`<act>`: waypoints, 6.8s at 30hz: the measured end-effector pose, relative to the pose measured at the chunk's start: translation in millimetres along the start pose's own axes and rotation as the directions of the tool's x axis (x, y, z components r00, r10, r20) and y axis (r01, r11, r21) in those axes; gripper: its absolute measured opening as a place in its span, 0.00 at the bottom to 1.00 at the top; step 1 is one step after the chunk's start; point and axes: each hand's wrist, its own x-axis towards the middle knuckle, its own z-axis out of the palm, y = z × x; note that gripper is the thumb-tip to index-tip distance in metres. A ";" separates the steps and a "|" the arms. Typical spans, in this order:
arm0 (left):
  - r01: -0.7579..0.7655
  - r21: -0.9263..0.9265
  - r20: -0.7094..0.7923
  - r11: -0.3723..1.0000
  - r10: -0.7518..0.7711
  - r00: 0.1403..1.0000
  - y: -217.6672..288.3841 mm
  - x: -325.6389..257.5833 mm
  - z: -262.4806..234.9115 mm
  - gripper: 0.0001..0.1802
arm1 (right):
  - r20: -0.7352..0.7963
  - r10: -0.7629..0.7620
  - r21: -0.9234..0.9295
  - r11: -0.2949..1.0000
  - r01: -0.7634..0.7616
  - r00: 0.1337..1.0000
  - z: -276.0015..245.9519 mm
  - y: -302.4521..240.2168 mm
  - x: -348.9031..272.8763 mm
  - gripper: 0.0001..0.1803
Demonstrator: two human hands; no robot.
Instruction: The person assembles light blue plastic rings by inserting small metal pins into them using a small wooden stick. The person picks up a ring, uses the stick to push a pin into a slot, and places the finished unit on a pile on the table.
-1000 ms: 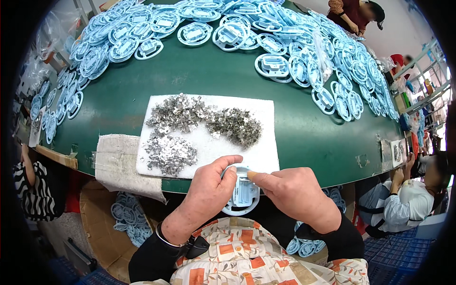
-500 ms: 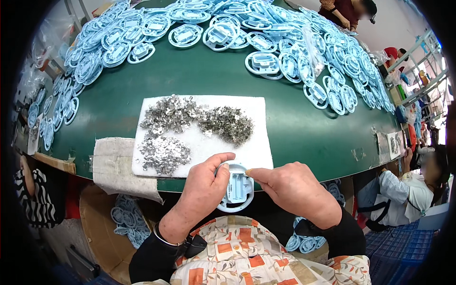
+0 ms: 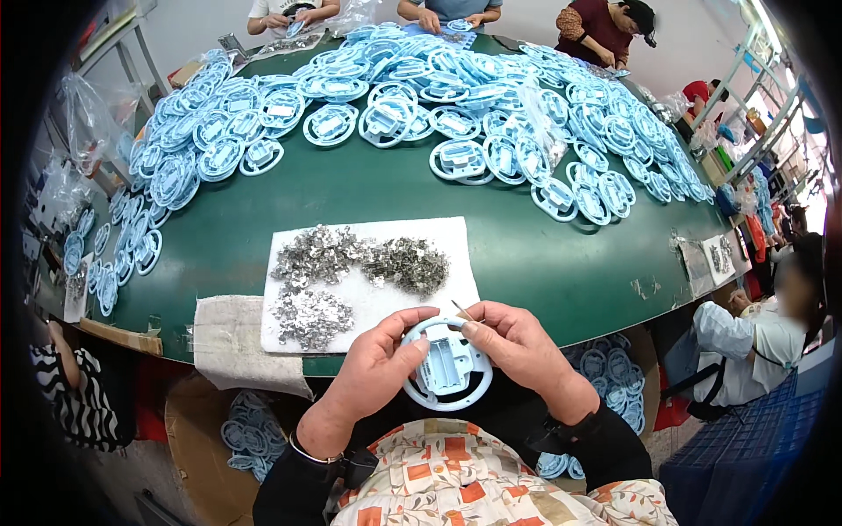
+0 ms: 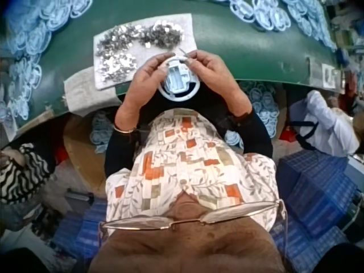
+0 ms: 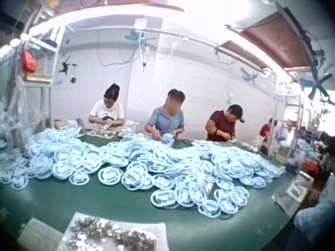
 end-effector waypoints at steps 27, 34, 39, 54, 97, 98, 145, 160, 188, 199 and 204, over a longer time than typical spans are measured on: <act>0.040 -0.642 0.187 0.766 0.106 0.977 -22.9 10.0 -5.4 0.25 | 0.076 -0.538 -0.480 0.718 0.503 0.840 38.8 5.4 -14.6 0.21; 0.073 -0.269 -0.100 0.960 -0.104 0.990 -17.7 -8.7 17.7 0.28 | -0.183 -0.325 -0.207 0.935 0.287 0.928 17.4 28.0 -49.0 0.13; -0.049 0.096 -0.055 0.994 0.055 0.997 1.6 -26.9 12.3 0.25 | -0.175 -0.137 -0.048 0.990 0.130 0.975 -4.8 18.1 -55.2 0.06; 0.019 0.048 -0.129 0.999 -0.012 0.992 -22.2 -27.8 -33.0 0.13 | 0.180 -0.515 -0.841 0.361 0.403 0.838 59.3 -25.2 96.6 0.06; 0.036 0.078 -0.079 0.996 -0.030 0.996 -17.3 -27.9 -46.1 0.14 | 0.255 -0.233 -0.840 0.426 0.335 0.938 68.3 -17.7 122.7 0.09; 0.038 0.074 -0.078 0.997 -0.032 0.996 -17.2 -27.9 -46.1 0.14 | 0.236 -0.246 -0.820 0.469 0.328 0.940 67.7 -18.3 122.1 0.08; 0.082 0.062 -0.225 0.995 -0.066 0.972 -17.4 -25.5 -36.0 0.11 | -0.120 -0.425 -0.835 0.532 0.140 0.897 -17.4 6.5 80.1 0.07; 0.133 0.103 -0.039 0.986 -0.129 0.991 -8.9 7.3 -8.8 0.20 | 0.175 -0.331 -0.584 0.723 0.369 0.927 -11.4 -28.1 35.5 0.06; -0.120 0.476 -0.209 0.871 0.244 0.947 -15.9 28.0 29.0 0.17 | -0.002 0.031 0.195 0.980 -0.030 1.000 -11.2 12.8 20.5 0.10; -0.037 0.275 -0.124 0.961 0.073 0.990 -22.8 23.9 16.3 0.14 | 0.095 0.164 0.348 0.918 -0.187 0.982 -21.9 3.6 24.9 0.10; 0.009 0.184 -0.161 0.983 0.021 0.987 -14.2 16.7 9.0 0.16 | -0.030 0.092 0.125 0.988 -0.088 0.995 -32.1 -6.4 9.8 0.08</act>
